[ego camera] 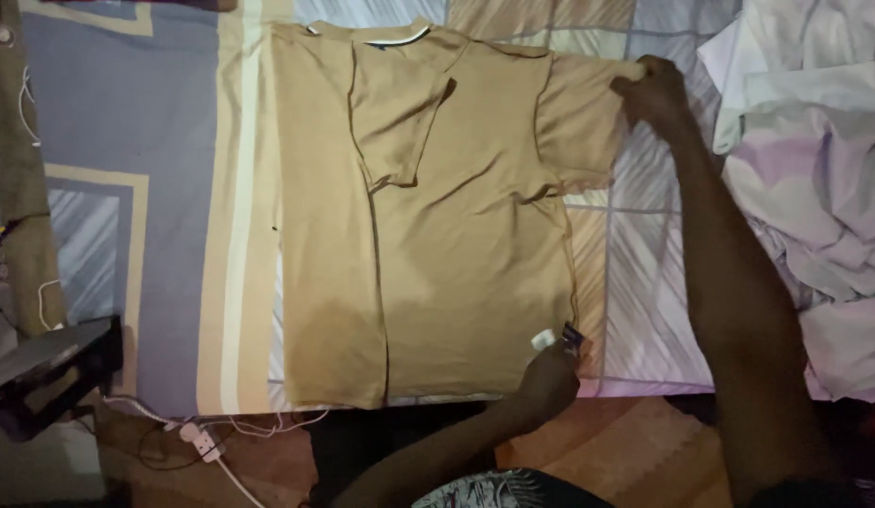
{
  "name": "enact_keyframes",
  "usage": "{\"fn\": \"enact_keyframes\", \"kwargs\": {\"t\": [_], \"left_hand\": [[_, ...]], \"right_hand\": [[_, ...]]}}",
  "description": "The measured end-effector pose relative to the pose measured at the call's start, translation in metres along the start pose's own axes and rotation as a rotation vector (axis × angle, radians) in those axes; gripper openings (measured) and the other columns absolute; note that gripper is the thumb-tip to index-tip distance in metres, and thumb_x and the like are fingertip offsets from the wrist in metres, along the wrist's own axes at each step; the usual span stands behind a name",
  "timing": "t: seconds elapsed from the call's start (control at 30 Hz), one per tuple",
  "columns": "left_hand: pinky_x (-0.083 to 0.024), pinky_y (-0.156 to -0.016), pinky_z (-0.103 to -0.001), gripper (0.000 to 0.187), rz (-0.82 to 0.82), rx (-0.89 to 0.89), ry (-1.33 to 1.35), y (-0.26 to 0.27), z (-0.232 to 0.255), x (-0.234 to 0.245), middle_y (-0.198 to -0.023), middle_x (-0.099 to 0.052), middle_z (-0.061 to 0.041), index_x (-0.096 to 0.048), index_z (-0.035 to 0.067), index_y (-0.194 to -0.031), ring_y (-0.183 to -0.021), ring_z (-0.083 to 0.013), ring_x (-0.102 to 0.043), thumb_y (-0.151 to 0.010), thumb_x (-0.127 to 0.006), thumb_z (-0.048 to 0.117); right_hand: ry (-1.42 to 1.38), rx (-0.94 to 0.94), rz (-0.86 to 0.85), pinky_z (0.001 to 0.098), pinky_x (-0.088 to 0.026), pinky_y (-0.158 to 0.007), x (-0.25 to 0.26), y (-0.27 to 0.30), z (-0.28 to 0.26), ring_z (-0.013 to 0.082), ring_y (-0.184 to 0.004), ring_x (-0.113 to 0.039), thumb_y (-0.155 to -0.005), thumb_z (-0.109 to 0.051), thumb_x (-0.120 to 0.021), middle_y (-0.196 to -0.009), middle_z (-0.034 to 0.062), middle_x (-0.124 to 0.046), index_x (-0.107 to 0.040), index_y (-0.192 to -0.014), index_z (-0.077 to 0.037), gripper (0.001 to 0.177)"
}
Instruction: The person irons a white t-shirt on a bed, then folds it neatly. They repeat the process with a beige t-shirt, ironing and folding it. Finally, they pick up a white t-shirt and begin ironing it again.
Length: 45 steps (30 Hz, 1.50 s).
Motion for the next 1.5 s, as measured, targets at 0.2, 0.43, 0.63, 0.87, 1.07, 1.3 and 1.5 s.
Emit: {"fn": "enact_keyframes", "kwargs": {"t": [0.2,0.43,0.63,0.87,1.07,1.3,1.5], "left_hand": [[-0.052,-0.075,-0.052,0.025,-0.029,0.465,0.308,0.036,-0.004,0.072,-0.091,-0.067,-0.028,-0.060,-0.002,-0.103,-0.086,-0.0436,-0.067,-0.083,-0.070,0.008],[-0.053,-0.068,-0.047,0.049,0.344,0.704,0.486,0.113,-0.037,0.156,-0.089,-0.059,-0.019,-0.050,0.001,-0.116,-0.079,-0.0365,-0.062,-0.073,-0.073,0.003],[-0.056,-0.078,-0.046,0.057,0.291,0.814,0.286,0.148,-0.066,0.232,-0.094,-0.062,-0.019,-0.050,0.001,-0.113,-0.089,-0.0343,-0.066,-0.068,-0.083,0.010],[-0.057,-0.077,-0.051,0.021,-0.040,0.666,-0.153,0.150,-0.133,0.253,-0.110,-0.063,-0.023,-0.059,0.009,-0.115,-0.092,-0.0419,-0.069,-0.097,-0.058,0.020],[-0.052,-0.082,-0.051,0.031,0.543,0.271,-0.136,-0.022,-0.158,0.389,-0.113,-0.064,-0.021,-0.057,0.003,-0.123,-0.103,-0.0402,-0.062,-0.101,-0.062,0.024],[-0.050,-0.107,-0.043,0.032,0.622,-0.036,-0.356,-0.297,-0.211,0.393,-0.132,-0.064,-0.014,-0.068,0.007,-0.128,-0.122,-0.0329,-0.060,-0.098,-0.061,0.011],[-0.051,-0.081,-0.050,0.045,0.407,-0.043,-0.618,-0.381,-0.188,0.367,-0.110,-0.070,-0.017,-0.075,0.011,-0.105,-0.102,-0.0390,-0.065,-0.069,-0.073,0.038]], "right_hand": [[-0.129,0.103,-0.013,0.0335,-0.054,-0.057,0.009,0.004,-0.076,0.0149,-0.070,-0.066,-0.095,-0.018,-0.077,-0.087,0.0099,-0.068,-0.065,-0.108,0.004,0.028],[-0.126,0.160,-0.073,0.0357,-0.056,-0.058,-0.096,0.026,-0.258,0.0170,-0.068,-0.068,-0.100,-0.025,-0.072,-0.085,0.0097,-0.068,-0.060,-0.117,0.002,0.035],[-0.325,0.131,-0.196,0.0356,-0.060,-0.053,-0.220,0.036,-0.383,0.0173,-0.061,-0.070,-0.105,-0.032,-0.065,-0.077,0.0072,-0.067,-0.053,-0.131,-0.003,0.041],[-0.250,0.280,0.254,0.0421,-0.055,-0.066,-0.226,0.042,-0.242,0.0300,-0.080,-0.071,-0.107,-0.013,-0.063,-0.091,0.0131,-0.071,-0.064,-0.110,-0.003,0.011],[0.242,0.199,0.534,0.0508,-0.048,-0.067,-0.198,0.116,-0.135,0.0403,-0.077,-0.064,-0.108,-0.017,-0.062,-0.084,0.0181,-0.066,-0.060,-0.096,-0.003,0.019],[0.284,0.194,0.575,0.0527,-0.047,-0.073,-0.202,0.115,-0.130,0.0422,-0.083,-0.061,-0.109,-0.017,-0.059,-0.088,0.0197,-0.063,-0.058,-0.095,-0.002,0.021],[0.225,0.212,0.598,0.0525,-0.046,-0.072,-0.201,0.111,-0.126,0.0418,-0.080,-0.059,-0.107,-0.016,-0.059,-0.086,0.0196,-0.060,-0.057,-0.093,-0.002,0.019]]}}
Point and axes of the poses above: each hand's wrist, its own y-axis away from the middle knuckle, its own x-axis out of the back of the hand, z = x × y, the point moved 4 cm from there along -y, towards the middle knuckle
